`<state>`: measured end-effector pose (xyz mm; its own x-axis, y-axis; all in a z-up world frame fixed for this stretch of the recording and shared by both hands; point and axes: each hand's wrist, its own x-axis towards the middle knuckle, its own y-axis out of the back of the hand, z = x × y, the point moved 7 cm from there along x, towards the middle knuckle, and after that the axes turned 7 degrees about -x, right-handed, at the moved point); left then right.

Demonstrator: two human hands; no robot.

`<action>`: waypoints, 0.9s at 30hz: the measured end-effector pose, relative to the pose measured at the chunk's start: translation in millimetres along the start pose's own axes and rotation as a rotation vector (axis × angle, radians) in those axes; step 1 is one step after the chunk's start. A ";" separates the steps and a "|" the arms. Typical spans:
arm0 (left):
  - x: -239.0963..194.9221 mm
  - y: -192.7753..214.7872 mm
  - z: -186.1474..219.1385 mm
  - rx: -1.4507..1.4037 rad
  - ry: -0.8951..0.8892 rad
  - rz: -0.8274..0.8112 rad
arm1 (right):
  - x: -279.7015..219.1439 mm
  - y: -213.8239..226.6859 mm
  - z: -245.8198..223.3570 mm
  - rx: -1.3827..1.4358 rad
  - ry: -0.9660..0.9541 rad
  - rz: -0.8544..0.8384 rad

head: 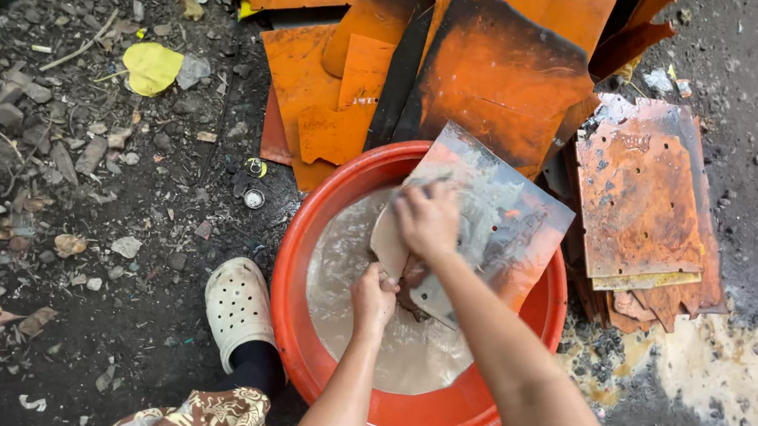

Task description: The person scrubs a dark rectangular tile with a cloth in a red basin of soapy water, rinses it, and places it aside. They repeat this process with additional tiles, scrubbing both sides and rinsing each one before stacking them.

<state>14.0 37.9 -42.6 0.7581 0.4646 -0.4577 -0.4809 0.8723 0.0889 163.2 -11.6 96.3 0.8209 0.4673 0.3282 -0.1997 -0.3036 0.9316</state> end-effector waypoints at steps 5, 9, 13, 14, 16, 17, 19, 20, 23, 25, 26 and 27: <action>-0.9 7.7 7.6 0.087 -0.270 0.092 | -54.1 7.5 -37.3 0.071 0.297 -0.258; 6.9 -2.0 -24.0 -0.025 0.004 -0.015 | -37.5 4.1 20.4 -0.125 0.230 -0.378; 9.6 -2.1 -28.3 -0.031 0.010 -0.002 | -25.6 -0.8 22.1 -0.158 0.038 -0.120; 11.6 -1.0 -26.0 -0.068 0.006 -0.004 | -33.3 -2.1 11.7 -0.136 0.047 -0.115; 7.5 4.5 -22.2 -0.043 -0.053 0.023 | -66.4 4.7 -3.9 -0.046 0.130 -0.162; 6.3 7.1 -17.0 0.025 -0.121 0.039 | -85.0 12.0 -6.5 0.016 0.191 -0.201; 6.4 6.6 -15.5 0.021 -0.108 0.033 | -117.0 32.1 7.1 0.046 0.277 -0.293; 10.1 5.4 -19.2 -0.047 -0.026 0.010 | -122.0 44.4 23.3 0.036 0.261 -0.268; 12.9 1.0 -25.1 -0.113 0.059 -0.026 | -127.4 64.4 58.2 0.021 0.142 -0.205; 13.5 -1.8 -25.0 -0.110 0.047 -0.025 | -118.8 61.1 70.9 0.012 -0.039 -0.148; 12.9 -2.5 -24.2 -0.110 0.036 -0.015 | -115.0 56.6 69.2 -0.009 -0.105 -0.119; 12.9 -3.5 -23.1 -0.114 0.021 -0.004 | -112.6 51.0 64.3 -0.033 -0.168 -0.088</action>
<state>15.3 37.3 -69.2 0.7514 0.4564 -0.4765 -0.5254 0.8508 -0.0136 95.0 -133.1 96.8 0.9132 0.3448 0.2170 -0.1381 -0.2391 0.9611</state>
